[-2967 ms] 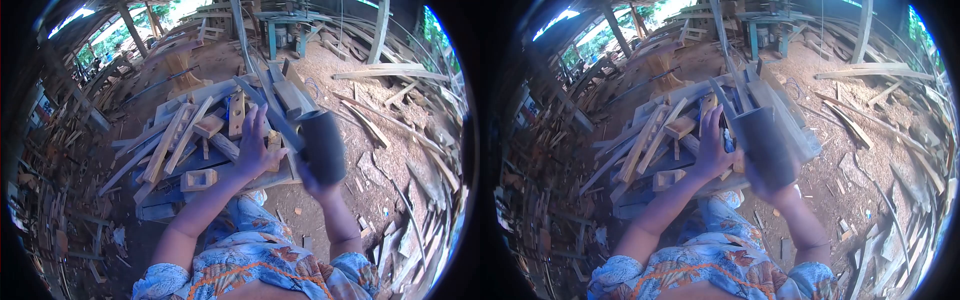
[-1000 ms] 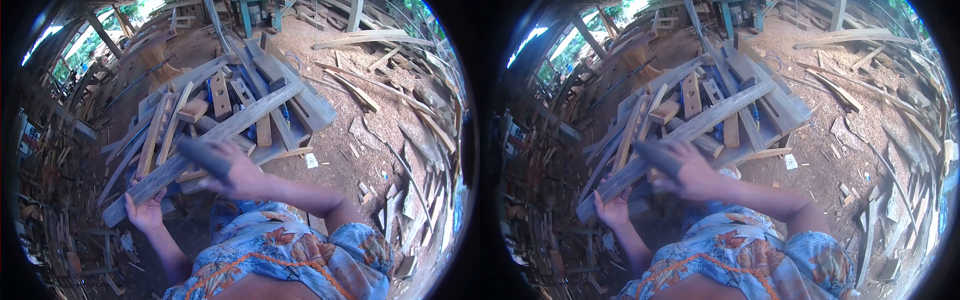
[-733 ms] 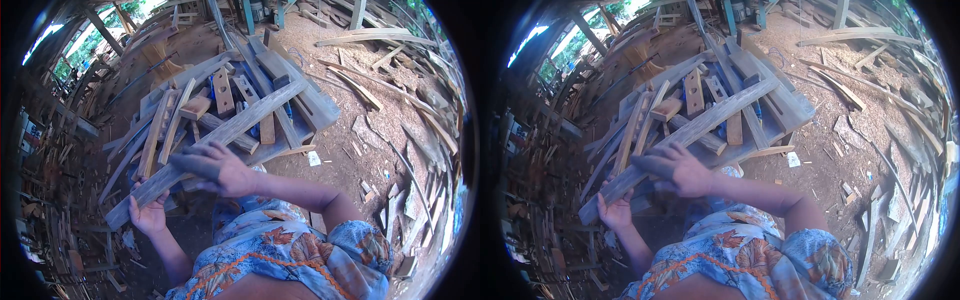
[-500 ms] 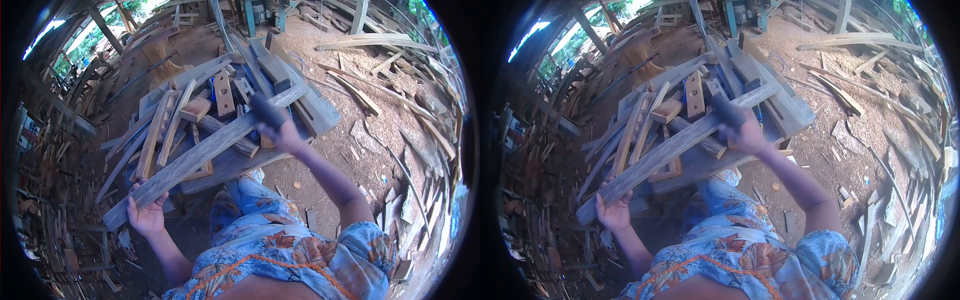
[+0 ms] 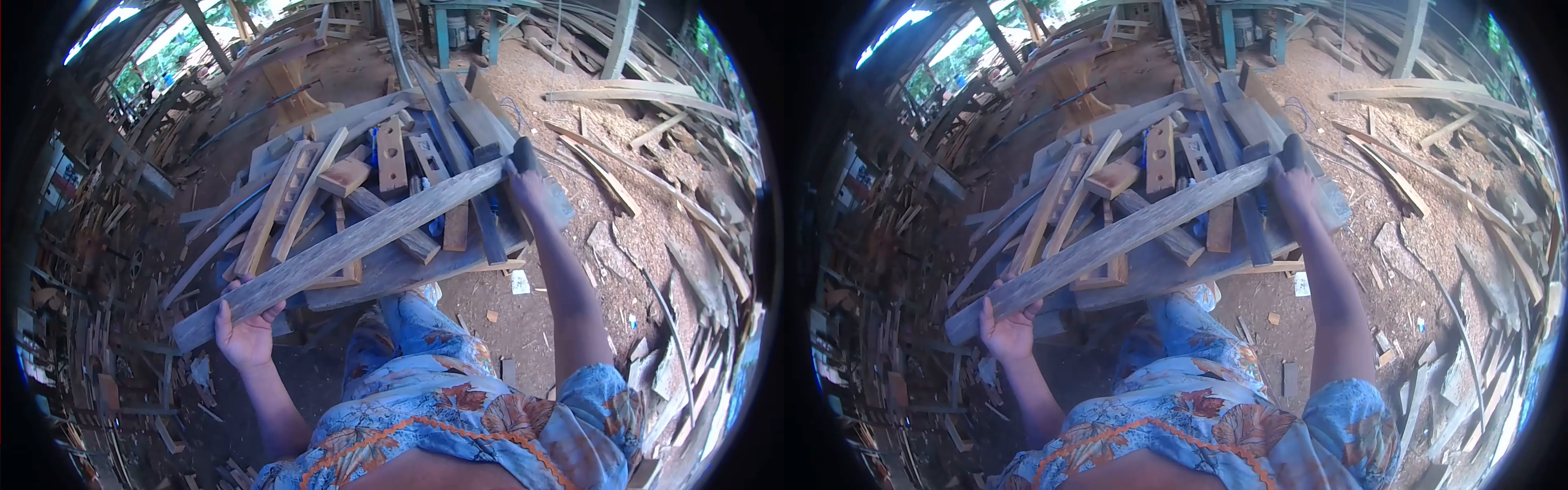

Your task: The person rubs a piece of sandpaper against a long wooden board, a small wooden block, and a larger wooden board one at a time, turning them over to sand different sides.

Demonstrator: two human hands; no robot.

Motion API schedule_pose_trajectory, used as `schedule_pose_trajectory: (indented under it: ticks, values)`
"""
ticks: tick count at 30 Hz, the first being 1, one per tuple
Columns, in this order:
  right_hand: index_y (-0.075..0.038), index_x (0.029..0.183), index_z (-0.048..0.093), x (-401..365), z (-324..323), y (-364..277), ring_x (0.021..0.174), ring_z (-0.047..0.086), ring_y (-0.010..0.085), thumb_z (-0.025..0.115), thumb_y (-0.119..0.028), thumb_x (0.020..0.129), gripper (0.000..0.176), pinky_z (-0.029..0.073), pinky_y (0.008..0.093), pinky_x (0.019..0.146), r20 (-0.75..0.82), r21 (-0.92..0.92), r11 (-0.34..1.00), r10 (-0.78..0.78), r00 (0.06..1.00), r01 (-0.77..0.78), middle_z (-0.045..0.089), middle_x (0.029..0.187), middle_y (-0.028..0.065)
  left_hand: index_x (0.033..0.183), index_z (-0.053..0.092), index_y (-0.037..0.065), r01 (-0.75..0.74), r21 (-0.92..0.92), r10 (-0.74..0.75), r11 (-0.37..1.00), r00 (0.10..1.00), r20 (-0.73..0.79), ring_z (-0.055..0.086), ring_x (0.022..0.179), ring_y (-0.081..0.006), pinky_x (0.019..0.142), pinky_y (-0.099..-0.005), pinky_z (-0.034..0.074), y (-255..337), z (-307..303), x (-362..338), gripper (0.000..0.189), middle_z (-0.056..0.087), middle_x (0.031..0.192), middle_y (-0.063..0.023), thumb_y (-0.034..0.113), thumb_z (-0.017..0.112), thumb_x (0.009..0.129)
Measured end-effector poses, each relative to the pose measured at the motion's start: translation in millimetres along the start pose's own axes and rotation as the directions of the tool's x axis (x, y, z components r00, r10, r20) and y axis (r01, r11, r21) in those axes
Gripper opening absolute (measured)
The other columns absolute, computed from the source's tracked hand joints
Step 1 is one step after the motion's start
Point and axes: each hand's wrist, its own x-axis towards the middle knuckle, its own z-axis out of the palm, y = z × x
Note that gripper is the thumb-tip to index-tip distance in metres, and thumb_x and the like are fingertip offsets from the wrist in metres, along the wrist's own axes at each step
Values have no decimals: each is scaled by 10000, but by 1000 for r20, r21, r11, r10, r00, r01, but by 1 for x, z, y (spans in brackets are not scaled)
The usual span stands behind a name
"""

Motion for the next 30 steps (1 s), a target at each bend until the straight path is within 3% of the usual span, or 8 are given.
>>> schedule_pose_trajectory:
  ticks: [4,5,6,11,15,22,26,30]
  values:
    - [-95,1395,406,-102,-29,-106,959,646,319,641,-149,828,616,512,398,828,-130,588,675,-464,876,445,640,1103,169,1212,531,18,10,-26,-10,1000,1000,-1,521,1171,-364,836,-580,529,-3,-9,1,390,501,1282,-206,288,484,934]
    - [-54,1368,429,-131,-53,-138,876,648,320,639,-143,815,598,516,410,788,56,652,682,-479,876,332,647,1009,167,1214,528,20,18,-30,-18,999,1000,6,519,1174,-364,836,-580,529,-3,-10,1,392,504,1281,-208,289,489,932]
    - [-20,1343,440,-147,-39,-151,867,629,330,649,-145,792,602,501,432,793,-104,620,527,-679,726,582,634,956,167,1214,528,20,21,-28,-21,999,1000,1,519,1174,-364,836,-580,529,-3,-10,1,392,504,1281,-208,289,489,932]
    - [-83,1386,413,-247,-81,-226,1280,406,340,693,-233,763,699,323,486,1047,54,653,283,-943,329,702,488,1332,145,1200,533,24,8,-18,-8,1000,1000,-30,528,1165,-362,857,-592,513,-3,-6,-3,387,510,1275,-209,301,487,933]
    - [-80,1369,439,-227,-90,-222,1274,417,340,688,-178,744,680,331,494,1039,133,664,305,-947,293,683,479,1347,140,1187,538,28,3,-57,-5,998,999,-38,534,1158,-360,858,-588,512,-4,-5,-7,384,516,1269,-201,310,489,931]
    - [-42,1309,480,-101,-39,-96,972,626,332,620,-193,840,512,487,398,846,8,541,770,-407,913,338,634,1080,180,1162,554,32,16,-51,-17,999,1000,-10,532,1154,-351,838,-564,533,-7,-12,-8,342,517,1264,-178,280,475,941]
    - [-62,1324,474,-126,-40,-120,940,634,340,612,-182,842,516,494,426,810,72,428,838,-406,911,339,644,991,172,1164,554,46,6,-8,-6,1000,1000,-12,549,1136,-341,818,-549,548,-7,-9,-10,322,528,1253,-168,261,494,932]
    - [-69,1345,464,-210,-72,-201,1103,553,323,628,-114,772,597,426,410,949,-15,548,391,-880,476,740,577,1189,152,1180,549,66,10,16,-9,1000,996,-83,577,1097,-336,816,-536,549,-8,-1,-10,330,554,1218,-146,238,556,899]
